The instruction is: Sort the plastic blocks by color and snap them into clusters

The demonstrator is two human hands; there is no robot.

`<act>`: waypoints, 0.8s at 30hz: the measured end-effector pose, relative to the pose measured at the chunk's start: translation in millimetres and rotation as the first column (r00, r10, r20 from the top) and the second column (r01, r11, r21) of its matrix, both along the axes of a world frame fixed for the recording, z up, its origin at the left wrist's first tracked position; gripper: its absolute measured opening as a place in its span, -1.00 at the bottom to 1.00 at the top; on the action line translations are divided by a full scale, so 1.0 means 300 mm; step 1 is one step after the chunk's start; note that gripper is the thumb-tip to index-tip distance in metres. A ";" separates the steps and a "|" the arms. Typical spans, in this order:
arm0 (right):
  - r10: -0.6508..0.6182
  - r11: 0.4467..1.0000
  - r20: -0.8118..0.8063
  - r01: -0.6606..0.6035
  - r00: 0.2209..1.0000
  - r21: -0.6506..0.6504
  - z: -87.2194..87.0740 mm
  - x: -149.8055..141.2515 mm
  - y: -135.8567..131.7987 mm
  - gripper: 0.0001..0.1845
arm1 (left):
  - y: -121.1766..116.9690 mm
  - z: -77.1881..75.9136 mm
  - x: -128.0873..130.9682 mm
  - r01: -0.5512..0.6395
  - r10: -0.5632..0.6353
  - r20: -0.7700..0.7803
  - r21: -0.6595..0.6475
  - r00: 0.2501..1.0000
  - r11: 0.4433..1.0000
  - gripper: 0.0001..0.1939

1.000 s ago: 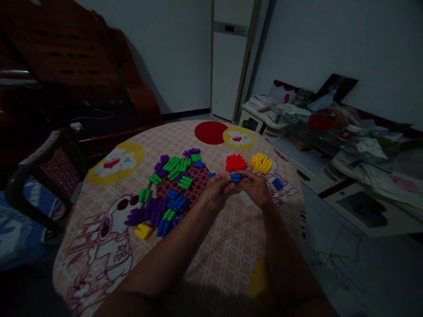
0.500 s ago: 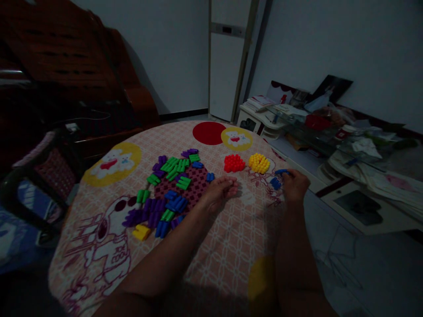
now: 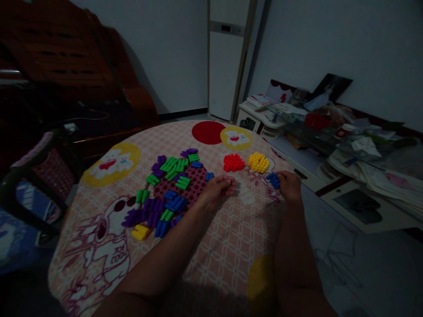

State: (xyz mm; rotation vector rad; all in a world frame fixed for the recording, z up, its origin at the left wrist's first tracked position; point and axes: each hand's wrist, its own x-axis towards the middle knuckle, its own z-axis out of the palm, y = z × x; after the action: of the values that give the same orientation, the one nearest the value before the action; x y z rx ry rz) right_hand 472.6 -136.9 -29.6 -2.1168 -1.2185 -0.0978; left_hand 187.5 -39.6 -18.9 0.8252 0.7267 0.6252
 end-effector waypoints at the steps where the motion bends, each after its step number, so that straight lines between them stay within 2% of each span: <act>1: -0.007 1.000 0.021 0.007 1.000 -0.012 -0.001 0.000 -0.001 -0.59 | 0.003 -0.003 0.000 -0.002 0.004 -0.042 0.058 0.999 0.998 -0.94; 3: -0.010 1.000 0.053 0.012 0.999 -0.023 -0.002 0.000 0.000 -0.57 | 0.009 -0.011 -0.004 -0.016 0.062 -0.157 0.281 0.986 0.960 -0.92; 4: -0.008 1.000 0.062 0.009 0.998 -0.019 -0.003 -0.002 0.001 -0.56 | 0.012 -0.015 -0.008 -0.016 0.123 -0.218 0.436 0.968 0.900 -0.90; 5: -0.001 1.000 0.064 0.002 0.998 -0.012 -0.003 -0.004 0.003 -0.55 | 0.014 -0.019 -0.013 -0.008 0.203 -0.265 0.592 0.943 0.806 -0.88; 6: 0.009 1.000 0.061 -0.009 0.998 -0.004 -0.002 -0.008 0.007 -0.54 | 0.016 -0.023 -0.019 0.012 0.290 -0.291 0.725 0.912 0.689 -0.85; 8: 0.033 0.999 0.051 -0.033 0.998 -0.002 0.000 -0.021 0.018 -0.52 | 0.019 -0.031 -0.031 0.077 0.425 -0.298 0.882 0.855 0.465 -0.78; 9: 0.040 0.999 0.051 -0.040 0.998 -0.014 0.001 -0.029 0.025 -0.52 | 0.019 -0.034 -0.036 0.115 0.461 -0.303 0.913 0.834 0.391 -0.75; 10: 0.040 0.999 0.057 -0.038 0.998 -0.038 0.003 -0.038 0.033 -0.52 | 0.019 -0.038 -0.040 0.152 0.480 -0.313 0.927 0.820 0.344 -0.73; 12: 0.013 0.993 0.091 -0.002 0.996 -0.120 0.008 -0.058 0.046 -0.54 | 0.017 -0.047 -0.042 0.220 0.484 -0.348 0.927 0.803 0.303 -0.72; 16: -0.037 0.951 0.197 0.095 0.980 -0.293 0.022 -0.091 0.061 -0.65 | 0.013 -0.062 -0.035 0.319 0.472 -0.420 0.905 0.775 0.281 -0.71; 21: -0.023 0.928 0.228 0.106 0.973 -0.356 0.039 -0.106 0.064 -0.73 | 0.014 -0.072 -0.033 0.411 0.491 -0.479 0.878 0.728 0.246 -0.72; 24: -0.015 0.926 0.238 0.103 0.971 -0.364 0.039 -0.108 0.061 -0.75 | 0.020 -0.072 -0.038 0.461 0.539 -0.506 0.857 0.674 0.228 -0.72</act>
State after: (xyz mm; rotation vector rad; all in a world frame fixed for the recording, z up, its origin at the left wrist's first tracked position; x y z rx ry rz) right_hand 440.2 -118.5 -17.7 -2.5325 -1.3972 -0.1523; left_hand 176.1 -33.7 -40.5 2.4822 1.0961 0.7864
